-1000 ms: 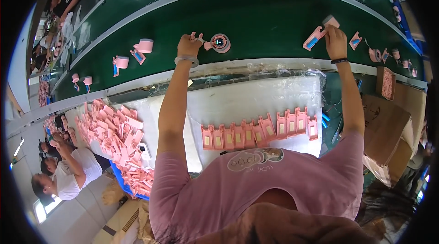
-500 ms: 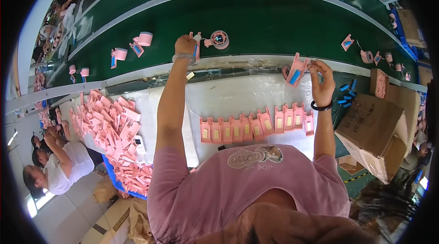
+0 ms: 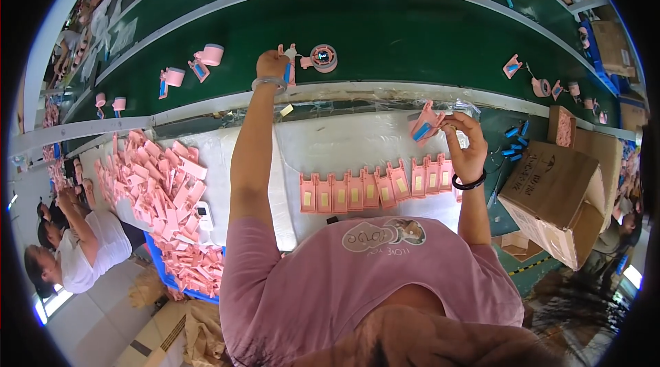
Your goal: The person applies small white labels to pink plastic components by hand, then marks the labels with a pen.
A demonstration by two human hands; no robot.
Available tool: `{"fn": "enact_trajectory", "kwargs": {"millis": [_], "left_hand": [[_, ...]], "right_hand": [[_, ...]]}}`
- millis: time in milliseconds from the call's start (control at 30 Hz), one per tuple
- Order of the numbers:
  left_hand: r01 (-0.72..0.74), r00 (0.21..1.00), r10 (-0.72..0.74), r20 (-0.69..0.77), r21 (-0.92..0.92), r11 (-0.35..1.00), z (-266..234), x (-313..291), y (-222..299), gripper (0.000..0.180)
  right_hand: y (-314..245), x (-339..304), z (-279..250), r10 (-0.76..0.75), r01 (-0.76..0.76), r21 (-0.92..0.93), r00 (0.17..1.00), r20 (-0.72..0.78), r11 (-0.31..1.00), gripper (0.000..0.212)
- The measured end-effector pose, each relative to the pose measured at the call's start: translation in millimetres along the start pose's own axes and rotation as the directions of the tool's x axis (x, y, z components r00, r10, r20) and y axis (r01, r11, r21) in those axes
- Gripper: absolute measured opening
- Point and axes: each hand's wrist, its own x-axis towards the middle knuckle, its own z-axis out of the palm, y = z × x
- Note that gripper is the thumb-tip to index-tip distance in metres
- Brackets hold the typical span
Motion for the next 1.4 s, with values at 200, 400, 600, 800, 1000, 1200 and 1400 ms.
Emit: {"fn": "enact_trajectory", "kwargs": {"millis": [200, 400, 600, 800, 1000, 1200, 1400], "left_hand": [[0.032, 0.999, -0.033, 0.031, 0.036, 0.999, -6, -2, 5, 0.026], [0.007, 1.000, -0.008, 0.022, 0.038, 0.999, -12, 4, -5, 0.024], [0.012, 0.999, -0.016, 0.040, 0.087, 0.996, -17, 7, -2, 0.022], [0.057, 0.997, -0.058, 0.053, 0.024, 0.998, -20, 17, -17, 0.032], [-0.132, 0.926, 0.220, -0.305, 0.285, 0.949, -33, -12, 2, 0.048], [-0.194, 0.675, 0.490, 0.552, -0.507, 0.840, -40, -167, 82, 0.062], [-0.296, 0.716, 0.581, 0.388, -0.584, 0.755, -21, -274, 121, 0.062]], "right_hand": [[-10, -4, 6, -0.010, 0.010, -0.002, 0.998, 0.055, 1.000, 0.032], [-17, -5, 12, -0.007, 0.006, 0.013, 0.997, 0.072, 1.000, 0.033], [-22, -6, 17, 0.024, -0.028, 0.040, 0.995, 0.093, 0.999, 0.031], [-25, -10, 21, 0.033, -0.037, 0.040, 0.992, 0.119, 0.999, 0.032], [-33, -14, 23, 0.021, -0.026, 0.031, 0.988, 0.155, 0.999, 0.032], [-45, -23, 29, 0.030, -0.047, 0.061, 0.966, 0.257, 0.997, 0.034], [-64, -39, 34, -0.001, -0.045, 0.133, 0.947, 0.320, 0.990, 0.033]]}}
